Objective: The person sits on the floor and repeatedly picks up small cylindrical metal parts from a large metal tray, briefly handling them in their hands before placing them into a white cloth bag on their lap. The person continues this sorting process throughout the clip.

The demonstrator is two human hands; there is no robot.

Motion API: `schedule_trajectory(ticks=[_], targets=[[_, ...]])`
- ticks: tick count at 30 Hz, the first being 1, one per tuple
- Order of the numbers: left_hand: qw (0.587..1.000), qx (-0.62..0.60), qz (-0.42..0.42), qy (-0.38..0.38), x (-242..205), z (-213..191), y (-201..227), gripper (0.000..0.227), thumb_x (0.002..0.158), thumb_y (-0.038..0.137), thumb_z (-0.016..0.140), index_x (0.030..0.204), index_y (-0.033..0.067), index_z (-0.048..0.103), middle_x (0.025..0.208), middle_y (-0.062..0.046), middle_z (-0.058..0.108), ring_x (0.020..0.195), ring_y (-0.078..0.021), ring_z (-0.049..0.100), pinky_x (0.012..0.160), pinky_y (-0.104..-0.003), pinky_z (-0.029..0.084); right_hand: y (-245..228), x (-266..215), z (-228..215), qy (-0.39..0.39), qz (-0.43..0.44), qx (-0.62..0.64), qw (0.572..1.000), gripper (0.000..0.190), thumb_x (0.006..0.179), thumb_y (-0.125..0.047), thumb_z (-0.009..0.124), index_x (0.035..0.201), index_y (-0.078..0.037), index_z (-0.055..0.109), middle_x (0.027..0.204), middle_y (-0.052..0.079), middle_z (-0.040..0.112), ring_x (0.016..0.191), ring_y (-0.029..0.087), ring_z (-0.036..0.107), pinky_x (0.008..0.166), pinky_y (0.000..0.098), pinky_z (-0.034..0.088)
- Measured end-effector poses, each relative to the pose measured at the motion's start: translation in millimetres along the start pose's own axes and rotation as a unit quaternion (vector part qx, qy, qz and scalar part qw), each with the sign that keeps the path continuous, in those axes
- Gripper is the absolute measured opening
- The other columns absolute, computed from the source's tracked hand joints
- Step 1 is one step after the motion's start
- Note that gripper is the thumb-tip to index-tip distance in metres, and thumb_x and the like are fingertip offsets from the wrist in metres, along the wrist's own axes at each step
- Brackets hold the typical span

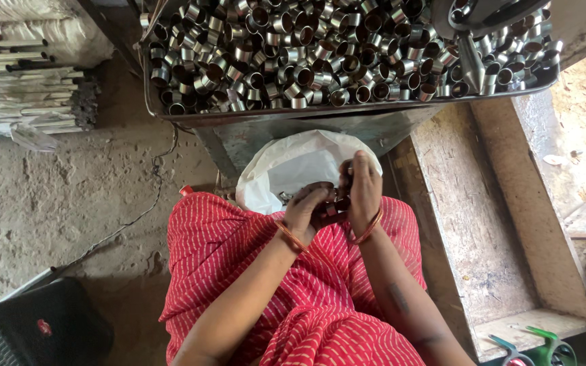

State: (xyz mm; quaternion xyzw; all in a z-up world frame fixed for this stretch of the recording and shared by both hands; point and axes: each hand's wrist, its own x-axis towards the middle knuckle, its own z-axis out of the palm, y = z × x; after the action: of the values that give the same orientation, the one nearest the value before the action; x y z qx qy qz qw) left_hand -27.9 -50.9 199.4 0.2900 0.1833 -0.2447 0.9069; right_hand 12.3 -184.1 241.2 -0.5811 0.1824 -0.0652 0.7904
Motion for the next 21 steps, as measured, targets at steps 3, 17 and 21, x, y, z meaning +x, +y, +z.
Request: schedule_trajectory(ticks=[3,17,21], targets=[[0.999,-0.031,0.001,0.027,4,-5,-1,0.028,0.093,0.021,0.065,0.113,0.0019,0.069,0.099,-0.011,0.07,0.085,-0.0251,0.07,0.078,-0.045,0.064,-4,2,-6,0.045,0.041,0.05,0.997,0.037,0.105,-0.038,0.054,0.081,-0.01,0.05,0.071,0.003,0.06,0.052,0.01,0.047,0.045,0.0261,0.037],[0.995,-0.024,0.007,-0.098,-6,4,15,0.027,0.091,0.012,0.064,0.115,0.0,0.065,0.118,-0.016,0.07,0.106,-0.0293,0.071,0.09,-0.051,0.062,81,46,-82,-0.035,0.246,0.278,0.928,0.035,0.103,-0.04,0.057,0.087,-0.01,0.056,0.086,0.007,0.064,0.073,0.02,0.058,0.061,0.0332,0.051],[0.998,-0.038,0.002,-0.049,25,-15,13,0.034,0.085,0.007,0.063,0.118,-0.0001,0.063,0.119,-0.019,0.068,0.104,-0.034,0.072,0.088,-0.055,0.063,114,50,-118,-0.027,0.282,0.284,0.916,0.033,0.102,-0.039,0.057,0.084,-0.011,0.056,0.084,0.007,0.063,0.07,0.02,0.057,0.059,0.0327,0.048]])
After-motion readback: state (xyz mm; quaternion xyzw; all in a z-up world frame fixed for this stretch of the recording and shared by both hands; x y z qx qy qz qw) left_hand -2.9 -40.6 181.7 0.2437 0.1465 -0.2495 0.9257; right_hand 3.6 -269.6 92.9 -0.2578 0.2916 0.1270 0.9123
